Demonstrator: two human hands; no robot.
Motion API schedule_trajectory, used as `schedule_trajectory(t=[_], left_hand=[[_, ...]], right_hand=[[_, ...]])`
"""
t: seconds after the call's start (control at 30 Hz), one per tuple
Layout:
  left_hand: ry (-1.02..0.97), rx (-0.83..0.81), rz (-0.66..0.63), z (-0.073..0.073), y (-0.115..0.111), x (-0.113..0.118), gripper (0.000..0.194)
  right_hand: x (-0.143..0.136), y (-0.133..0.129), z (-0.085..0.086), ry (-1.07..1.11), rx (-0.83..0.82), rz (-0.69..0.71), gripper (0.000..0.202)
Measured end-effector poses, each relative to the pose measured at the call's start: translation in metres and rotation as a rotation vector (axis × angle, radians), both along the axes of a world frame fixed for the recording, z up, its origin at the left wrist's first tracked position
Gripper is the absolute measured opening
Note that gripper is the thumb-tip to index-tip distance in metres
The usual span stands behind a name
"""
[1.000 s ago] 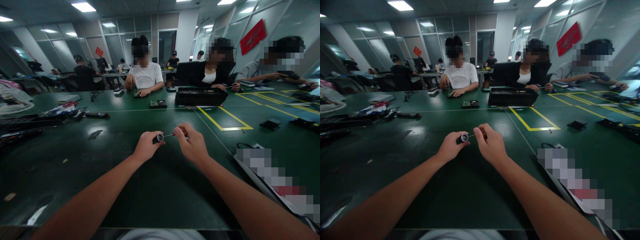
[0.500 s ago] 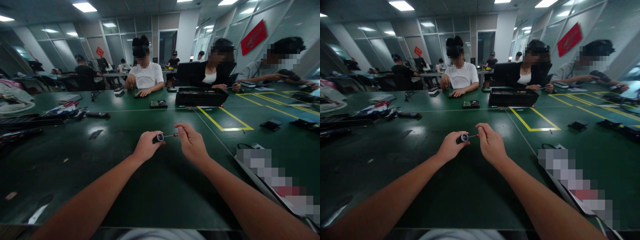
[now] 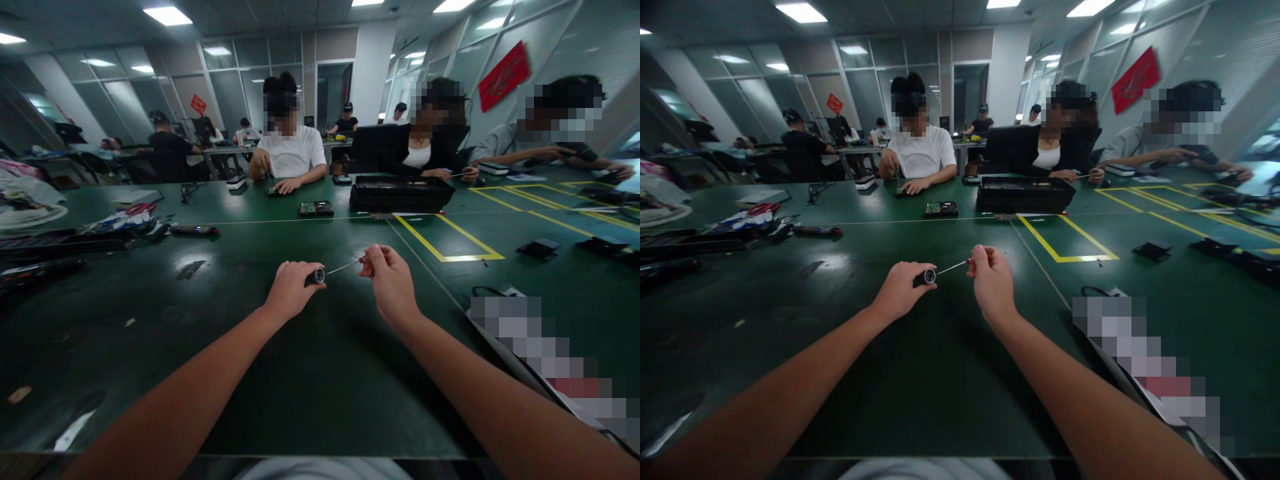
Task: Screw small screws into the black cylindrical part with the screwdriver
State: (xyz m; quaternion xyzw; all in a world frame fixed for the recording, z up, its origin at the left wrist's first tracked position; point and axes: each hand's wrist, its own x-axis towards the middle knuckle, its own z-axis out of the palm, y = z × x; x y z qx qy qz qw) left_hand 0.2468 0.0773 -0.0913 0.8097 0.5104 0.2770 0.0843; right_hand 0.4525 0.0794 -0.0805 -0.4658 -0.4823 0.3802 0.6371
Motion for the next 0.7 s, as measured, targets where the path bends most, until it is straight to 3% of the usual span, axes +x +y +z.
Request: schedule_trajectory(t=[0.47,0.7], left_hand=[[0.038,0.022,-0.010,0.003,-0.005,0.003,0.035],[0.040,0.007,-0.007,-0.001,-0.003,-0.001,0.036]], right_hand=[[-0.005,-0.018,0.009,-0.343,0.197,0.064,0.023],[-0.003,-0.024,0.011,-0.512,0.279,-0.016,0.021]])
